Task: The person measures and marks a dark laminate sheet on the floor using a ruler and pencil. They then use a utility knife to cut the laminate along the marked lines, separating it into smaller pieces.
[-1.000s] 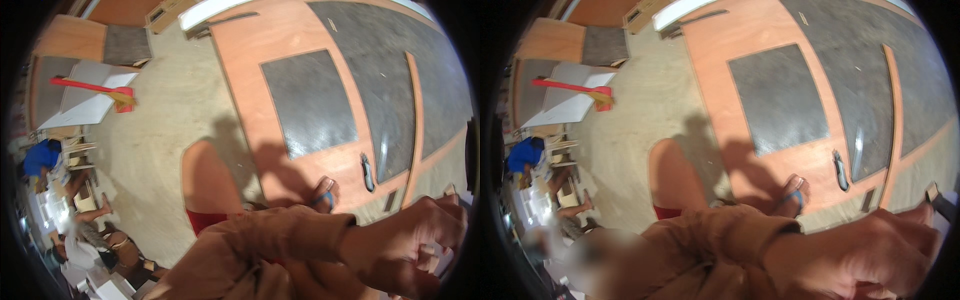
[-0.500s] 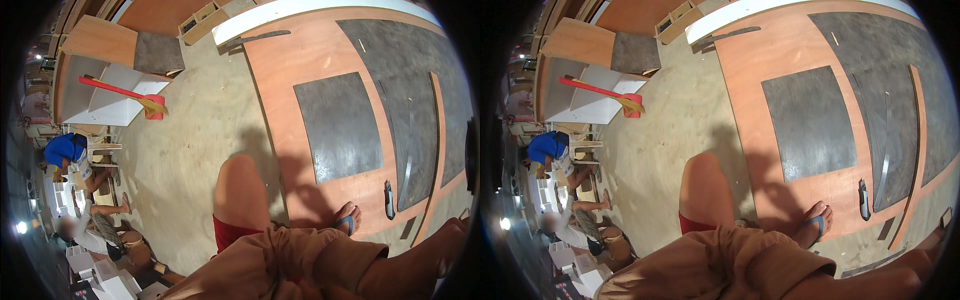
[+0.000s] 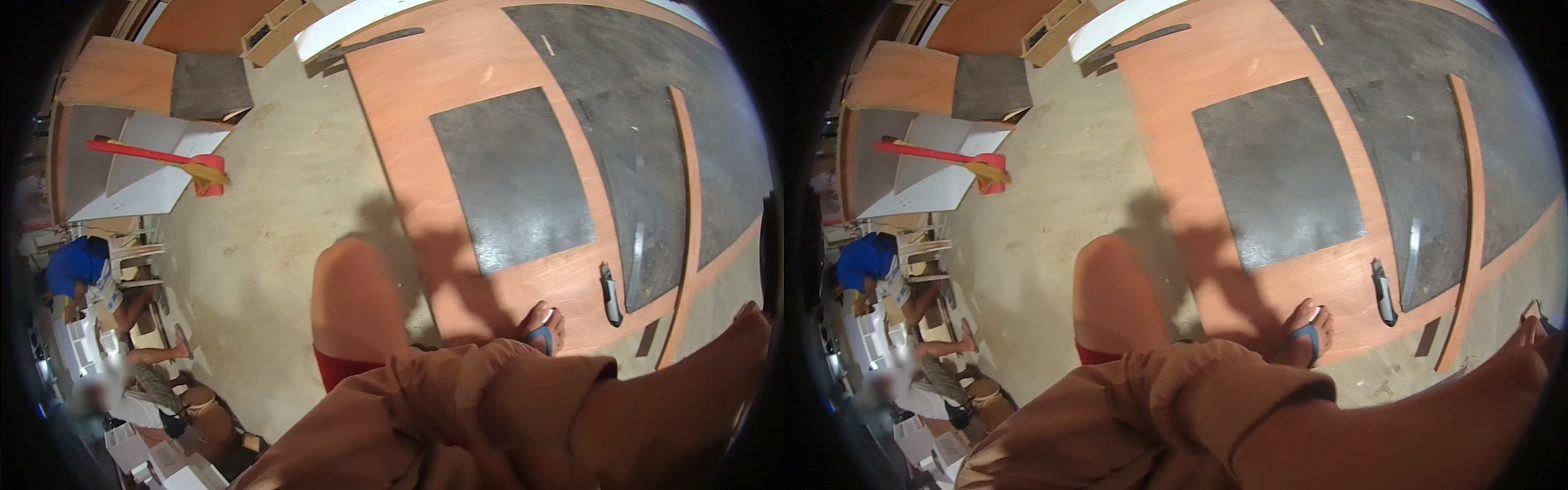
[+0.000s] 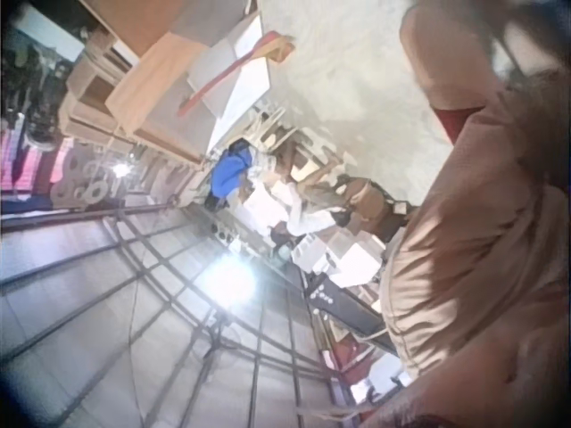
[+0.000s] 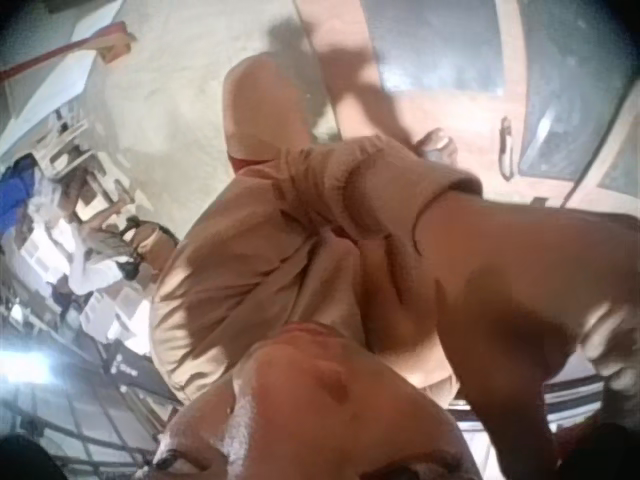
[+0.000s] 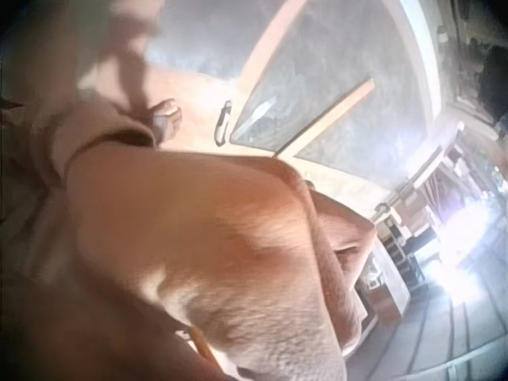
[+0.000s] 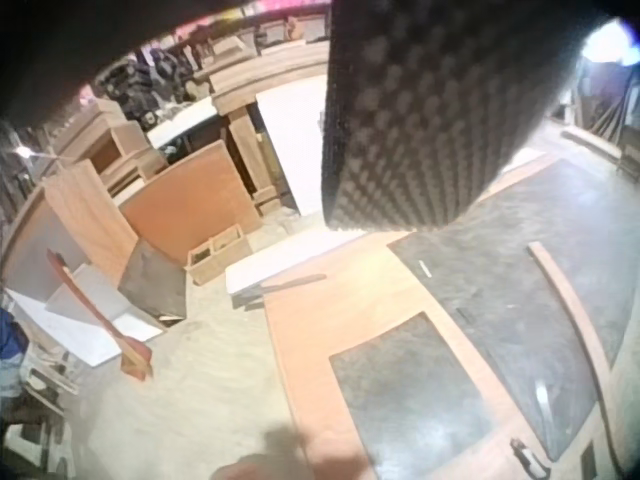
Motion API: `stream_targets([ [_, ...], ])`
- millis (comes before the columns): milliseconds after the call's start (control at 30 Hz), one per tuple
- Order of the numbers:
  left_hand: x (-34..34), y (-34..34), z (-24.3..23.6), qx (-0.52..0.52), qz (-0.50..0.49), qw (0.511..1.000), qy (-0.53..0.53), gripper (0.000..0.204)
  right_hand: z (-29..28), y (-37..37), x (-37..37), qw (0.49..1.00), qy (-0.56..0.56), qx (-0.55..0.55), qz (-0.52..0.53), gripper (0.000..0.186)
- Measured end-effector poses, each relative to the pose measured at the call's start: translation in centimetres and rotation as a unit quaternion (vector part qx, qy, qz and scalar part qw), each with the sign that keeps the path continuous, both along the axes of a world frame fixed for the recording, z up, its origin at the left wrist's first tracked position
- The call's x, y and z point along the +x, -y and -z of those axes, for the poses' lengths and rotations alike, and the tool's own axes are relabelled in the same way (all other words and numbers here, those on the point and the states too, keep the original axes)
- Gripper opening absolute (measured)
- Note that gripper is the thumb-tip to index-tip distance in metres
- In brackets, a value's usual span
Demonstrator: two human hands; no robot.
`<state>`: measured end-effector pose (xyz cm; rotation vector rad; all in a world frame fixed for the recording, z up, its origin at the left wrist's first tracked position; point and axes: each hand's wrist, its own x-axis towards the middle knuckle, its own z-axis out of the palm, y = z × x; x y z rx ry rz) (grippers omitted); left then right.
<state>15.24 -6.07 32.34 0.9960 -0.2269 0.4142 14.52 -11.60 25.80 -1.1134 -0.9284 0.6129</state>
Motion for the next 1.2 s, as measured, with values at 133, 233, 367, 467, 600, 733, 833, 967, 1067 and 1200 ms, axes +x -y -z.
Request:
stream_targets([
  [133,2.0,1.4,0.2,-0.009,0.01,1.0,0.009,0.034,-0.7,0.2,1.5,1.0,-0.003,0.005,-0.02,0.007],
  [233,3.1,2.1,-0.2,-0.016,0.023,0.999,0.017,0.034,-1.7,0.9,2.3,1.0,0.002,0.002,-0.022,0.008],
  [367,3.8,2.3,-0.1,-0.016,0.033,0.999,0.029,0.034,-1.5,1.0,2.9,0.999,0.005,0.014,-0.04,0.009],
  [467,3.9,2.4,-0.1,-0.007,0.022,0.999,0.028,0.034,-1.9,1.5,3.7,0.998,-0.002,0.026,-0.064,0.01],
  [600,3.2,1.7,0.5,0.009,0.002,1.0,0.014,0.034,-3.6,1.8,4.8,0.992,-0.019,0.049,-0.112,0.011],
  [733,3.2,1.0,0.3,0.03,0.001,1.0,0.004,0.035,-6.8,1.7,6.4,0.978,-0.053,0.1,-0.178,0.013],
  [833,3.1,-0.6,0.0,0.056,-0.005,0.998,-0.01,0.035,-10.4,0.7,7.7,0.95,-0.095,0.162,-0.249,0.015],
  [967,0.7,-6.3,3.2,0.119,-0.074,0.982,-0.124,0.035,-13.4,-1.5,8.2,0.909,-0.141,0.224,-0.323,0.017],
  [1067,-2.4,-10.4,7.2,0.166,-0.126,0.936,-0.284,0.035,-14.3,-1.2,9.7,0.898,-0.138,0.26,-0.328,0.017],
  [1200,-6.6,-13.4,13.7,0.222,-0.181,0.842,-0.457,0.035,-14.7,-0.4,11.0,0.893,-0.143,0.264,-0.336,0.015],
])
